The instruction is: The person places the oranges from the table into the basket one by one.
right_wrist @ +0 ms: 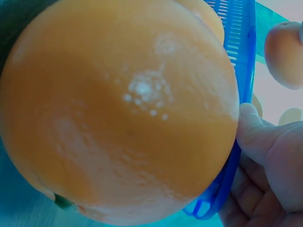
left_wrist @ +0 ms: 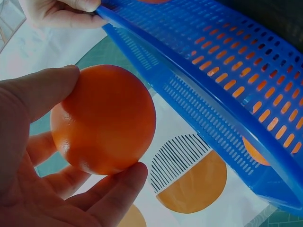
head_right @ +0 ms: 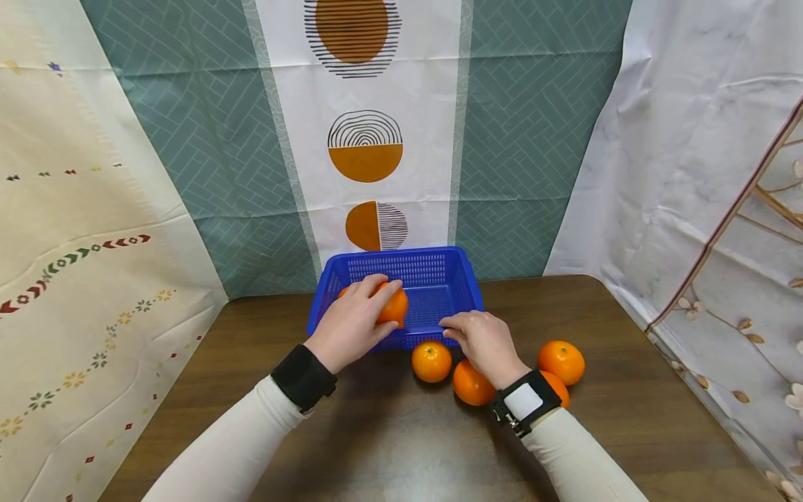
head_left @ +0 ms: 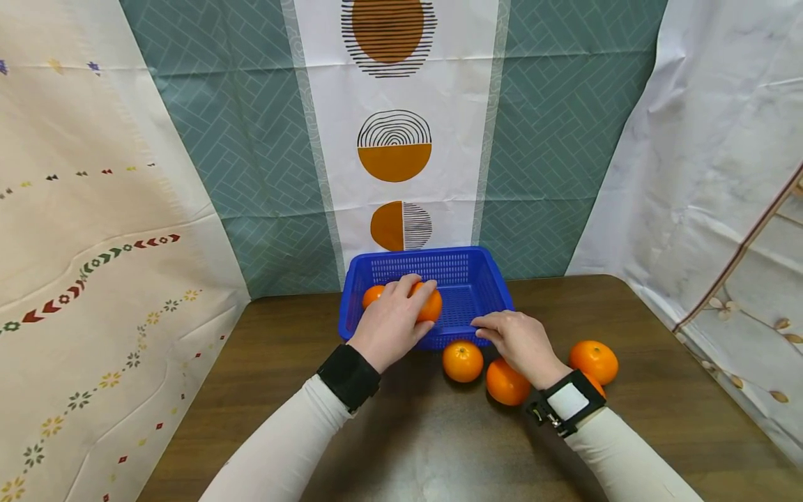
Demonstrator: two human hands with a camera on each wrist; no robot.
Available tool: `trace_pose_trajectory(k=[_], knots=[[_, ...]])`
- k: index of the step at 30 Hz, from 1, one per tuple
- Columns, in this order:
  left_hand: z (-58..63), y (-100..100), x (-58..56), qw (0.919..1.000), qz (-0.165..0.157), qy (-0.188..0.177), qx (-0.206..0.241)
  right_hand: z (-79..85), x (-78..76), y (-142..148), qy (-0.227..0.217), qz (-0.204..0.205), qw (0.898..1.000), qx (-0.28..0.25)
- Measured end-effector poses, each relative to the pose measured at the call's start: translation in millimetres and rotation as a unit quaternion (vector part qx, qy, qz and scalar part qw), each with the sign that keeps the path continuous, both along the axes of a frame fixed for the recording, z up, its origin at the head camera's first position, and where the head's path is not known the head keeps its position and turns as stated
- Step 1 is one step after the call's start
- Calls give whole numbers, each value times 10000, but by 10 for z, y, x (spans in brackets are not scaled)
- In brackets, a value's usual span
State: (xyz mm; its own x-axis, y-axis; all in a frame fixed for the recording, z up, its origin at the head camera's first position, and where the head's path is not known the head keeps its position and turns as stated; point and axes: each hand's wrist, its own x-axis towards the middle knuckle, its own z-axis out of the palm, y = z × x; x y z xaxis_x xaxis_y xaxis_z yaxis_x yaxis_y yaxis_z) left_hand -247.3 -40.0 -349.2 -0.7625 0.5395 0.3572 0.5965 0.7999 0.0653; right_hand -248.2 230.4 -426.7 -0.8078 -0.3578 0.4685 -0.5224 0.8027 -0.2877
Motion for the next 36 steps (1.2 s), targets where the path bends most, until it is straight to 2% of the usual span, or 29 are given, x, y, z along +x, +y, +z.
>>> trace_pose_trajectory(k=[21,36], knots=[[29,33,-302,9995,297,57,-93,2,10,-2,-85,-13,10000,24],[8,77,-509,9977,602,-242,-210,-1,15,-2,13,15,10000,-23]])
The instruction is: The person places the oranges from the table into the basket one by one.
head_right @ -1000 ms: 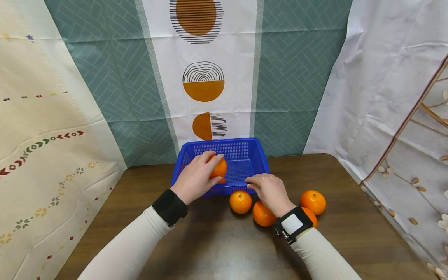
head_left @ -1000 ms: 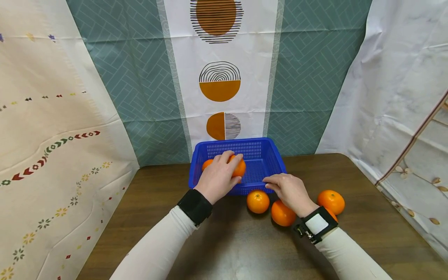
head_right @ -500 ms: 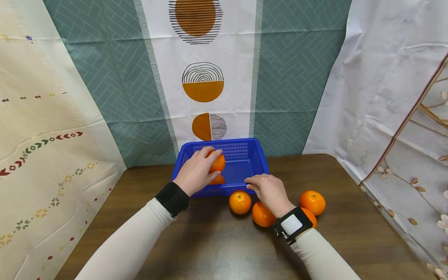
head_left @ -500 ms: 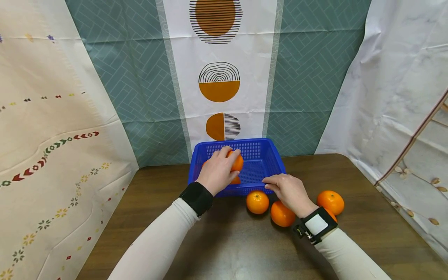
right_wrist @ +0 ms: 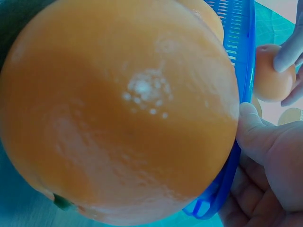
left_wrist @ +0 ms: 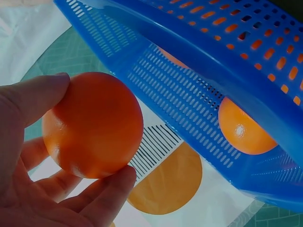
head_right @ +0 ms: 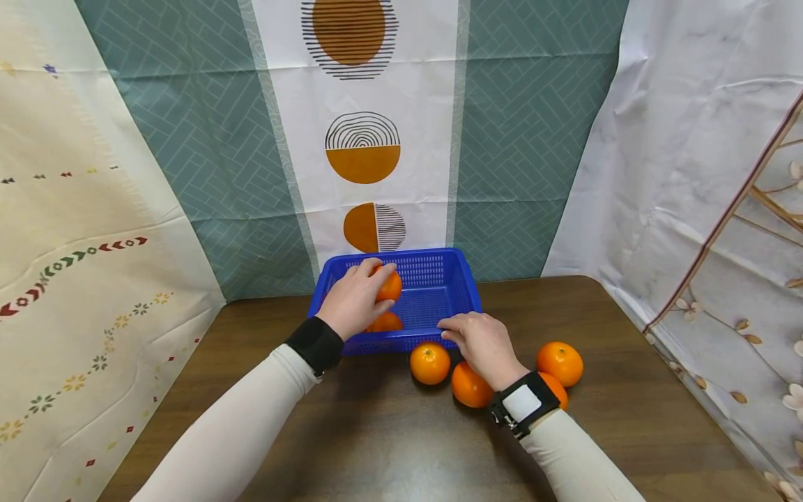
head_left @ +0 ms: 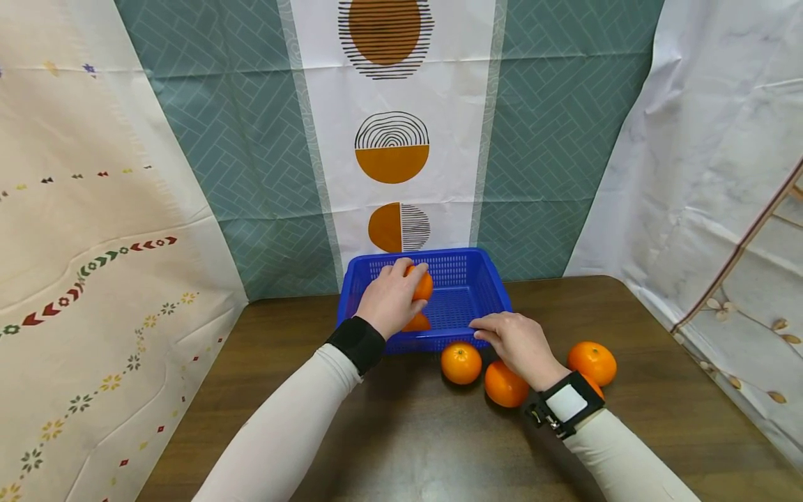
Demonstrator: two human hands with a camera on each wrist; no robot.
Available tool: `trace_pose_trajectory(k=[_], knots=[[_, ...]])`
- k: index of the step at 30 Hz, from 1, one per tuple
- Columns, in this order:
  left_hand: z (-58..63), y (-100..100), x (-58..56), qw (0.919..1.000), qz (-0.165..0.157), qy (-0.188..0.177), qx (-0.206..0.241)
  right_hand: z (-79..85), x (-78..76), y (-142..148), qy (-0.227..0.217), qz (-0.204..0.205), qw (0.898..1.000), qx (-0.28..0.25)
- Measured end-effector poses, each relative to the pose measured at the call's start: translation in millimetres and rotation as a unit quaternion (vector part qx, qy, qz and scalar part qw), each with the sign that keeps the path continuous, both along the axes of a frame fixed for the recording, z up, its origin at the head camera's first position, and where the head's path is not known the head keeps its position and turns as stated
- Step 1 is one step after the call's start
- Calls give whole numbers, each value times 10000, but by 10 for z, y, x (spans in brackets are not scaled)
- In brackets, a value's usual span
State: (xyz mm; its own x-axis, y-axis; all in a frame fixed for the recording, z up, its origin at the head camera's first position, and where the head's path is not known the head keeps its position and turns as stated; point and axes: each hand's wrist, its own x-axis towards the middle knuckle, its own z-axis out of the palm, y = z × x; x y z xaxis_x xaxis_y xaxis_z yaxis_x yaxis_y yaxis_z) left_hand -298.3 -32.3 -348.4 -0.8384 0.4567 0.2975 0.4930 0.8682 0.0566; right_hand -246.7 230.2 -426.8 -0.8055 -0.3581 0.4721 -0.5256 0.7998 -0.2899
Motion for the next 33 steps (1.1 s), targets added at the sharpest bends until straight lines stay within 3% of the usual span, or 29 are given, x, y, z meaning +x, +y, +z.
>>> trace_pose_trajectory(k=[16,33], knots=[[-42,65,-171,9997,144,-181,30,-31,-32,21,49,43,10000,33],[-169,103,-379,9991,291,-318,34,-19,-28,21,59,62,10000,25]])
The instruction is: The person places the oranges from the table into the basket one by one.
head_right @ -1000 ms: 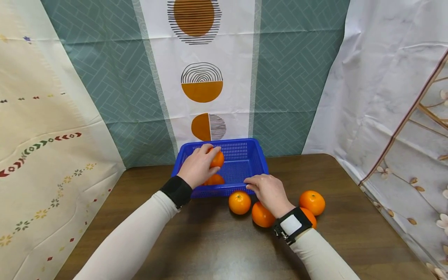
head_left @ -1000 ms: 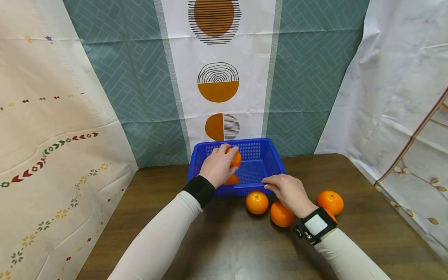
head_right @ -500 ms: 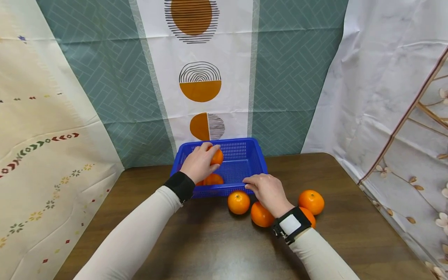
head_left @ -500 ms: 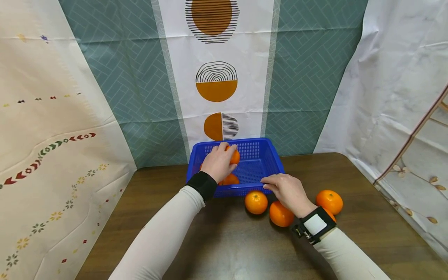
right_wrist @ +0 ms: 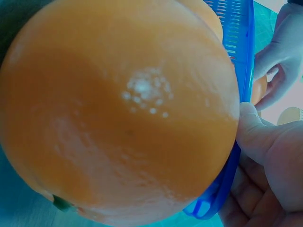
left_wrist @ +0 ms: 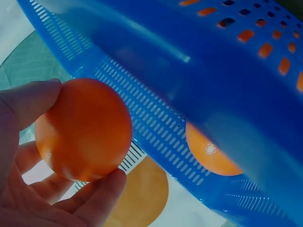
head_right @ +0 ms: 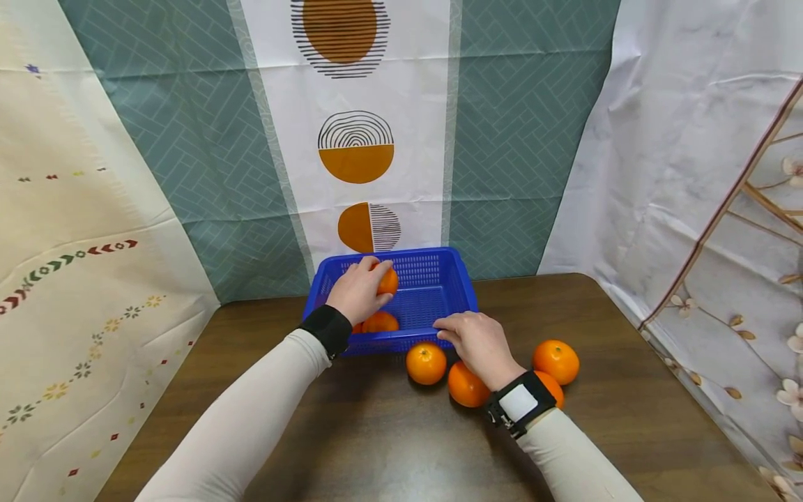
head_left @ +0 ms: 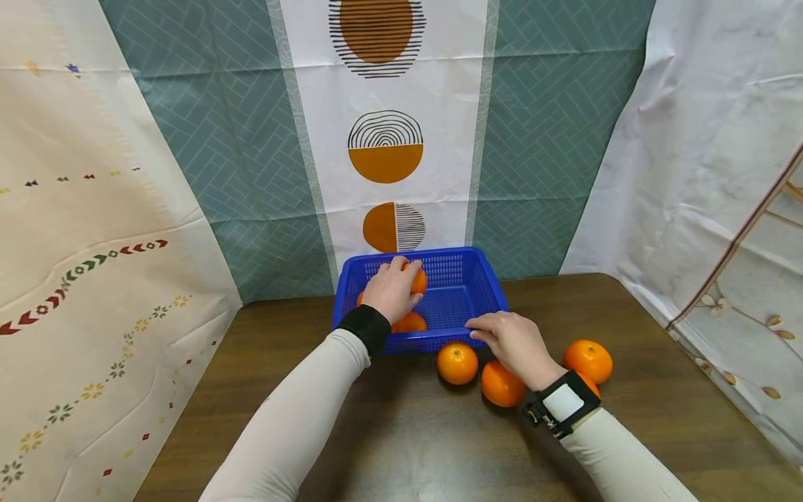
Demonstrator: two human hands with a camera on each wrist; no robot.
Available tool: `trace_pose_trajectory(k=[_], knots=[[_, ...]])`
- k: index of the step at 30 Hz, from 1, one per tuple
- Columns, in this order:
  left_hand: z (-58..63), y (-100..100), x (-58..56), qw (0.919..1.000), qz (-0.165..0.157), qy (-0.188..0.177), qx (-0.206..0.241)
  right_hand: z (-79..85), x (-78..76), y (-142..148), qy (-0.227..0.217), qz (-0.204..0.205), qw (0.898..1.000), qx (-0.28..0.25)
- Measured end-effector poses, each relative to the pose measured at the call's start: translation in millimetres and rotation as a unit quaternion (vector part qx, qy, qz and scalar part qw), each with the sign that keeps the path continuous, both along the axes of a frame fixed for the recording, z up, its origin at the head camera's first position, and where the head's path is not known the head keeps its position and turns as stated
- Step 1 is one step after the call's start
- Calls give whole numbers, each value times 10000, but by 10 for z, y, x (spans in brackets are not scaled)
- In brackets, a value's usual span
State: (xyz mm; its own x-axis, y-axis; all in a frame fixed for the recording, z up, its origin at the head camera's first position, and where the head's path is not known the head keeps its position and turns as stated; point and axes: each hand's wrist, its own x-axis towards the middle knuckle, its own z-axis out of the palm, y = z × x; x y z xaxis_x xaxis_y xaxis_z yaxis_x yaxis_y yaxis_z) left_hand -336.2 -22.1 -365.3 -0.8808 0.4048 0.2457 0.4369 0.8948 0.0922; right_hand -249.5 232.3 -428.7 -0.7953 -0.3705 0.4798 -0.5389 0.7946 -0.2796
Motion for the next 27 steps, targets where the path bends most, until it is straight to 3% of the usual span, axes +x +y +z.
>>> trace_pose_trajectory(k=[14,27], knots=[[-148,-28,-176,9998,99,-192,-9,-18,-9,6,-23,-6,10000,-30],[-186,-39,-169,9998,157,-128,91,-17,-5,2,209,19,9998,-24]])
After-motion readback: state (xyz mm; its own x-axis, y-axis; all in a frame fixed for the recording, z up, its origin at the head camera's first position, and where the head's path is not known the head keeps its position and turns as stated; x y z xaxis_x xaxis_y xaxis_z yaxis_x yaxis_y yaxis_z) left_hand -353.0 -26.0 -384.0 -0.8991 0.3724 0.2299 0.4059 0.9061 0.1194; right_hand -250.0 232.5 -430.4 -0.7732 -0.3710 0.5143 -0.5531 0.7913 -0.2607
